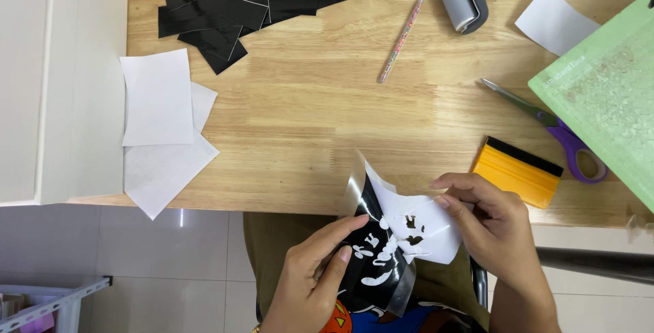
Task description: Applying transfer tape to a vinyl cutout and weeding the sticker design
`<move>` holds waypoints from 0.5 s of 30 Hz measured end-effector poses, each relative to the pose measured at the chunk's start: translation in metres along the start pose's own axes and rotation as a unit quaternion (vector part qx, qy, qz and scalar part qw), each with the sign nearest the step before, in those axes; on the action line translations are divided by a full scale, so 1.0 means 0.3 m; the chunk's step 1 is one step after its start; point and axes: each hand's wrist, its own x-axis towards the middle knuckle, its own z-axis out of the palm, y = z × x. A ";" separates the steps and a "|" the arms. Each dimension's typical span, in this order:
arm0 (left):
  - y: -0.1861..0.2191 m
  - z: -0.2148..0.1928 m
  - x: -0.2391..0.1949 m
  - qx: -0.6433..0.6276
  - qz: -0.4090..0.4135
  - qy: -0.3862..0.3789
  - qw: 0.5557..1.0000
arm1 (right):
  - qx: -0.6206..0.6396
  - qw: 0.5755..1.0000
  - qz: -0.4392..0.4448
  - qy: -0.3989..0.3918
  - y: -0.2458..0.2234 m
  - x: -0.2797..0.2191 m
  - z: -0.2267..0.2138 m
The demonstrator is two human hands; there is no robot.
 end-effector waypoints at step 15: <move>-0.001 -0.056 -0.014 0.022 -0.056 -0.017 0.998 | -0.002 1.000 -0.009 -0.013 0.013 0.016 -0.063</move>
